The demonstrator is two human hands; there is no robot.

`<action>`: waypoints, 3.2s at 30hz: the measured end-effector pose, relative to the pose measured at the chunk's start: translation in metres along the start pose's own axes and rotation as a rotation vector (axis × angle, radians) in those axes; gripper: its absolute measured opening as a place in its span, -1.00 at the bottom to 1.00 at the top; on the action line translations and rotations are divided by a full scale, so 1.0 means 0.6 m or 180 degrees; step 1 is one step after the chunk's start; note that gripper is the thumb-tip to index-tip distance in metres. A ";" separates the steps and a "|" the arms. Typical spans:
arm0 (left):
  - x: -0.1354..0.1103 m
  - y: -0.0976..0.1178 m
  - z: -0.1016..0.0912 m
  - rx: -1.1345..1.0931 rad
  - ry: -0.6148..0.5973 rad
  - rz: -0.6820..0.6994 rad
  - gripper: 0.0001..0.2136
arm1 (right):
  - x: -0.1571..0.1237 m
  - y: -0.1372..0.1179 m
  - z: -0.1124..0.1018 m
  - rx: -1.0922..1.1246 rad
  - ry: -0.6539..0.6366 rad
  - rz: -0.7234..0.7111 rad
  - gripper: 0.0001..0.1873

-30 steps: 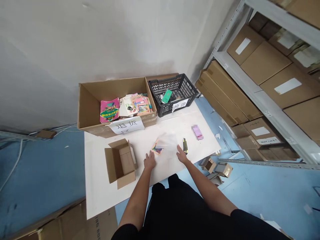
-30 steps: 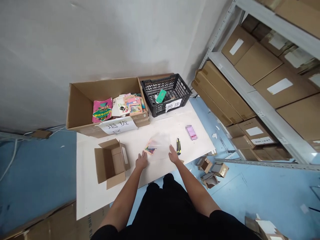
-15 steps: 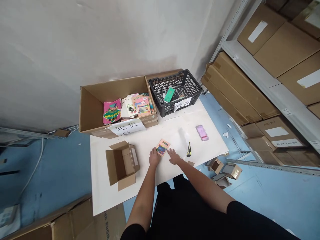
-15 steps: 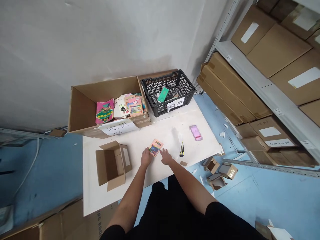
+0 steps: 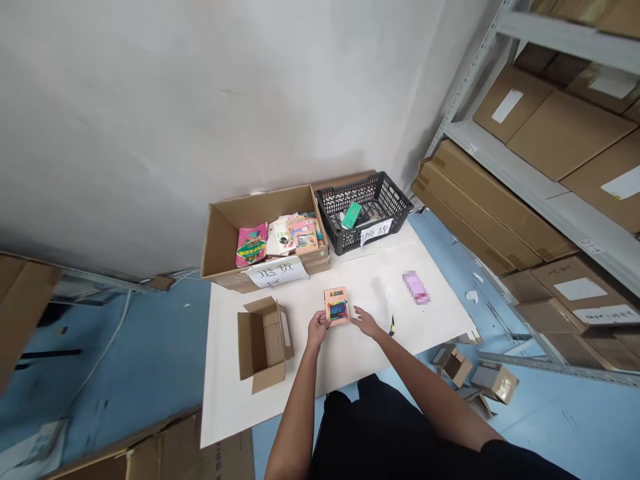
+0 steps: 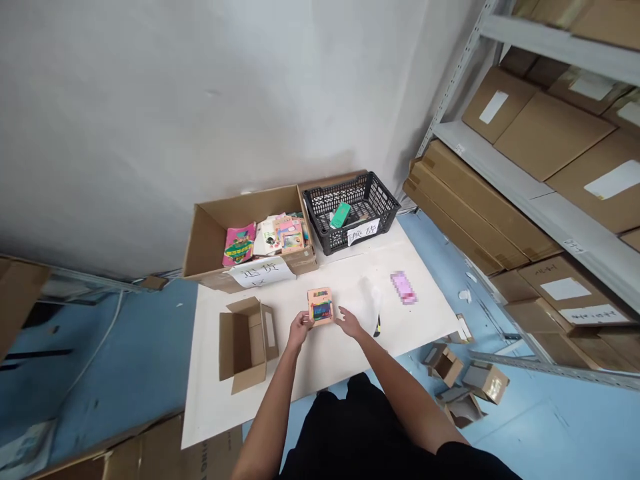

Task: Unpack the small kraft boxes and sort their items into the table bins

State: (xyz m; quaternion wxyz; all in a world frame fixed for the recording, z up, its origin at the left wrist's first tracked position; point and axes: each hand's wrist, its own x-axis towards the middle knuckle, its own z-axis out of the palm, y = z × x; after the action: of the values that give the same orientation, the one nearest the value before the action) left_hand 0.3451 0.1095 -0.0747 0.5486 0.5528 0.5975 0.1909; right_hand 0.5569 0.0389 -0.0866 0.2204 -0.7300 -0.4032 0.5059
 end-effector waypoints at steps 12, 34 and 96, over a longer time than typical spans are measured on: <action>-0.064 0.187 -0.192 -0.0970 -0.0009 0.1233 -0.35 | -0.072 -0.304 -0.080 0.2042 -0.0359 -0.1158 -0.34; -0.121 0.244 -0.281 -0.0936 0.0683 0.1767 -0.40 | -0.154 -0.415 0.011 0.2247 0.0115 -0.1883 -0.36; -0.083 -0.105 0.099 0.0182 -0.1402 -0.0285 -0.15 | -0.068 0.048 0.101 0.0159 -0.0064 0.0028 -0.59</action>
State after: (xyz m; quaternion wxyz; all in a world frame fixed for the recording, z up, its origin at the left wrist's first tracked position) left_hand 0.3576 0.0234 -0.1246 0.6578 0.5694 0.4924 0.0241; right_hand 0.5052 -0.0159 -0.1083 0.2323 -0.7209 -0.3893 0.5242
